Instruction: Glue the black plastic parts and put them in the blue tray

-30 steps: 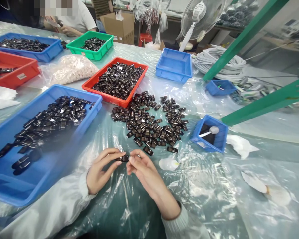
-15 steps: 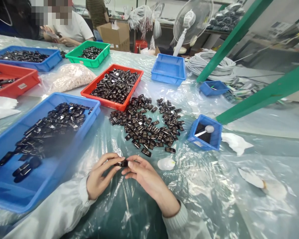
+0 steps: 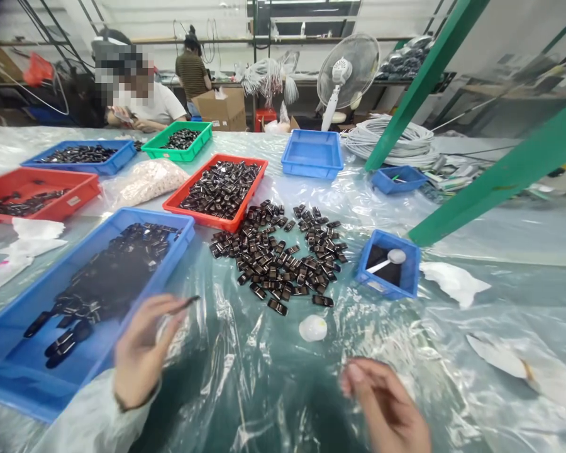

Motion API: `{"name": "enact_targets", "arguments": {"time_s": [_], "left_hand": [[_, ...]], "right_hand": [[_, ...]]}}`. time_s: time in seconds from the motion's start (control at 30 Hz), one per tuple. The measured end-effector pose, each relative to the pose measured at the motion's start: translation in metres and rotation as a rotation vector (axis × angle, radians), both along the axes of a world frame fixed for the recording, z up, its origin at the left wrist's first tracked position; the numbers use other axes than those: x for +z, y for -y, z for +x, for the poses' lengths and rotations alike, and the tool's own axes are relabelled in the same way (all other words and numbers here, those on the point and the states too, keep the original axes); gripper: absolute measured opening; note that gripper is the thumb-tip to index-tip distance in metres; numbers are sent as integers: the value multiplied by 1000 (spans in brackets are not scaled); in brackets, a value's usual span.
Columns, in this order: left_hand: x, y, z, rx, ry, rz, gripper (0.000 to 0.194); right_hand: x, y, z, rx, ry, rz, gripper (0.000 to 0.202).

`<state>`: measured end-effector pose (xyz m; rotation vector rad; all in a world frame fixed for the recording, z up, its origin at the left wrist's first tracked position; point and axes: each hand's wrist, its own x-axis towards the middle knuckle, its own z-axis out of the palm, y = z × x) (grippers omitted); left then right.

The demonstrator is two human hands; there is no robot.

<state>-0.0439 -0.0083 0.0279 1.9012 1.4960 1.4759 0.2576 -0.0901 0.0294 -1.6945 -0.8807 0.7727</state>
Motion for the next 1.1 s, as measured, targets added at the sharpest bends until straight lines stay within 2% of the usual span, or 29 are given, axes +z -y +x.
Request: {"name": "enact_targets", "arguments": {"time_s": [0.1, 0.17, 0.2, 0.27, 0.37, 0.43, 0.6, 0.7, 0.93, 1.1], "left_hand": [[15, -1, -31, 422, -95, 139, 23], [18, -1, -41, 539, -273, 150, 38], [16, 0, -41, 506, -357, 151, 42], [9, 1, -31, 316, -454, 108, 39], [-11, -5, 0, -45, -535, -22, 29], [-25, -19, 21, -163, -596, -45, 27], [-50, -65, 57, -226, -651, -12, 30], [-58, -77, 67, -236, -674, 15, 27], [-59, -59, 55, -371, -775, 116, 35], [-52, -49, 53, -429, -762, 128, 26]], "right_hand": [[-16, -8, 27, -37, 88, -7, 35], [-26, -19, 34, 1, 104, 13, 36], [-30, -25, 34, 37, 110, 35, 36], [-37, -37, 29, 157, 131, 72, 39], [-42, -50, 19, 367, 225, 39, 49], [-43, -54, 15, 450, 289, 13, 48], [-47, -53, 13, 447, 322, 33, 30], [-49, -51, 11, 438, 319, 47, 27], [-42, -49, 10, 436, 322, 48, 26], [-42, -49, 9, 416, 326, 45, 27]]}}
